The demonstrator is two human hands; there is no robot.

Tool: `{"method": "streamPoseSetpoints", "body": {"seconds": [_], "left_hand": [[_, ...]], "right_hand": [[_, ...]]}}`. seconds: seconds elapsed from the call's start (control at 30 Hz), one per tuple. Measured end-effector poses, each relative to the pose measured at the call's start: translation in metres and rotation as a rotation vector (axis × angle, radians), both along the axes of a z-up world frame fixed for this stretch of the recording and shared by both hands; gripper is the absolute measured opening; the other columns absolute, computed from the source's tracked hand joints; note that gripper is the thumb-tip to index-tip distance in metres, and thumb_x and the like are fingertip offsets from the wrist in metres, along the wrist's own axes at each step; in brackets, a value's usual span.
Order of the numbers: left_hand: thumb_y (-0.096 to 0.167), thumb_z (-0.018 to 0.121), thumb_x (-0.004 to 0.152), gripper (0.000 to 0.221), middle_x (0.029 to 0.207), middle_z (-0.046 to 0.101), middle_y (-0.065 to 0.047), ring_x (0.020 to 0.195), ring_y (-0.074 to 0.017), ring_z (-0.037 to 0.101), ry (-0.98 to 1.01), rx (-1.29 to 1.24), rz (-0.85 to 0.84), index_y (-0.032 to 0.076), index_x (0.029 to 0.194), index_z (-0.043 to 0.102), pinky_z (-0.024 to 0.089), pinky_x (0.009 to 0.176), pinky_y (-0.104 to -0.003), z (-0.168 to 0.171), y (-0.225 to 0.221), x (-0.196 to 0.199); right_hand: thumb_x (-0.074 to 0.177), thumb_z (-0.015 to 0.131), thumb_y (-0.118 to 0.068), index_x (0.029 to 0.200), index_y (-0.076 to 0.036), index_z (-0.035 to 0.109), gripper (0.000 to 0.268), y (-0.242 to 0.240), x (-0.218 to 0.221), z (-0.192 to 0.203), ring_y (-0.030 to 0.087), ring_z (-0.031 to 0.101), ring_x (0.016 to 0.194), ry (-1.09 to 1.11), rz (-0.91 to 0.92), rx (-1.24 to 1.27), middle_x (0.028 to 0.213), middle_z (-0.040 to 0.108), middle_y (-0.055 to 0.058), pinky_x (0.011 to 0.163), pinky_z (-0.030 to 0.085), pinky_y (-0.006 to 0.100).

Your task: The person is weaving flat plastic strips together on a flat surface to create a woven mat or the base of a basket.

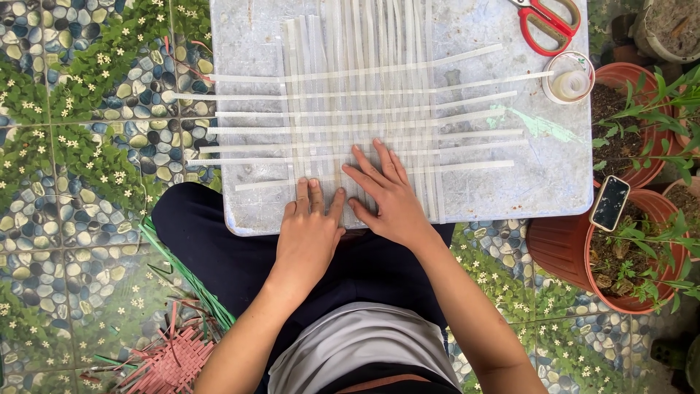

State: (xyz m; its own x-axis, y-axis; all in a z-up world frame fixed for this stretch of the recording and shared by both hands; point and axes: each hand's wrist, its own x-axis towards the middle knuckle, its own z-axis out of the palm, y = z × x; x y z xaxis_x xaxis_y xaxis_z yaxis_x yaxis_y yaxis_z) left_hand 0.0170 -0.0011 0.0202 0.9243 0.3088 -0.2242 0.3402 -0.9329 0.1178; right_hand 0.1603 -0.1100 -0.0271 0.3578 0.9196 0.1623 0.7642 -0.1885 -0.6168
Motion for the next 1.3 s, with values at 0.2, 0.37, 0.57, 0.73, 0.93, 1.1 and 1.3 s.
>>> {"method": "streamPoseSetpoints", "body": {"seconds": [0.2, 0.37, 0.57, 0.73, 0.93, 1.1, 1.3], "left_hand": [[0.033, 0.07, 0.082, 0.063, 0.128, 0.056, -0.036, 0.129, -0.0509, 0.046, 0.007, 0.001, -0.002, 0.012, 0.14, 0.053, 0.042, 0.091, -0.047, -0.0005, -0.0004, 0.0004], [0.032, 0.071, 0.082, 0.063, 0.127, 0.056, -0.037, 0.129, -0.0512, 0.046, -0.004, -0.01, 0.001, 0.012, 0.139, 0.054, 0.042, 0.09, -0.048, 0.0007, -0.0002, 0.0004], [0.032, 0.071, 0.082, 0.062, 0.127, 0.056, -0.037, 0.129, -0.0511, 0.046, -0.012, -0.001, -0.002, 0.012, 0.138, 0.055, 0.043, 0.09, -0.047, -0.0013, -0.0006, 0.0002], [0.032, 0.07, 0.082, 0.062, 0.127, 0.056, -0.037, 0.129, -0.0508, 0.046, -0.007, -0.007, 0.003, 0.012, 0.138, 0.055, 0.042, 0.091, -0.048, -0.0007, -0.0003, 0.0006], [0.033, 0.071, 0.082, 0.063, 0.127, 0.056, -0.037, 0.129, -0.0507, 0.046, -0.001, 0.003, -0.001, 0.012, 0.139, 0.054, 0.042, 0.091, -0.048, -0.0018, -0.0006, 0.001], [0.033, 0.072, 0.081, 0.062, 0.126, 0.057, -0.036, 0.128, -0.0508, 0.047, -0.011, 0.01, -0.004, 0.012, 0.138, 0.056, 0.042, 0.09, -0.047, -0.0002, -0.0002, 0.0014], [0.033, 0.071, 0.081, 0.062, 0.126, 0.057, -0.035, 0.128, -0.0496, 0.048, -0.021, 0.015, -0.004, 0.013, 0.138, 0.056, 0.043, 0.09, -0.047, -0.0014, 0.0002, -0.0003]], "right_hand": [[0.086, 0.067, -0.022, 0.136, -0.014, 0.057, 0.052, 0.0001, -0.0004, 0.0014, 0.038, 0.019, 0.147, 0.009, -0.003, 0.003, 0.154, 0.041, 0.008, 0.118, 0.014, 0.051], [0.089, 0.062, -0.024, 0.135, -0.015, 0.058, 0.047, -0.0007, 0.0018, 0.0036, 0.037, 0.019, 0.147, 0.054, -0.003, 0.014, 0.153, 0.042, 0.007, 0.119, 0.014, 0.05], [0.087, 0.066, -0.022, 0.135, -0.015, 0.058, 0.05, 0.0001, 0.0001, 0.0009, 0.038, 0.019, 0.147, 0.01, 0.001, 0.006, 0.154, 0.041, 0.007, 0.119, 0.014, 0.051], [0.086, 0.067, -0.021, 0.135, -0.015, 0.058, 0.05, 0.0002, 0.0002, -0.0002, 0.038, 0.019, 0.147, 0.026, -0.001, 0.012, 0.154, 0.041, 0.007, 0.119, 0.014, 0.051], [0.087, 0.067, -0.022, 0.134, -0.014, 0.059, 0.048, 0.0002, 0.0007, 0.0012, 0.038, 0.019, 0.147, 0.016, 0.002, 0.0, 0.154, 0.041, 0.007, 0.119, 0.014, 0.051], [0.088, 0.067, -0.022, 0.134, -0.015, 0.058, 0.048, -0.0001, 0.0013, 0.001, 0.038, 0.018, 0.147, 0.02, 0.009, 0.001, 0.154, 0.04, 0.008, 0.119, 0.013, 0.051], [0.087, 0.067, -0.023, 0.135, -0.014, 0.058, 0.049, -0.0002, 0.001, 0.001, 0.039, 0.017, 0.147, 0.01, 0.018, 0.003, 0.155, 0.039, 0.009, 0.119, 0.013, 0.052]]}}
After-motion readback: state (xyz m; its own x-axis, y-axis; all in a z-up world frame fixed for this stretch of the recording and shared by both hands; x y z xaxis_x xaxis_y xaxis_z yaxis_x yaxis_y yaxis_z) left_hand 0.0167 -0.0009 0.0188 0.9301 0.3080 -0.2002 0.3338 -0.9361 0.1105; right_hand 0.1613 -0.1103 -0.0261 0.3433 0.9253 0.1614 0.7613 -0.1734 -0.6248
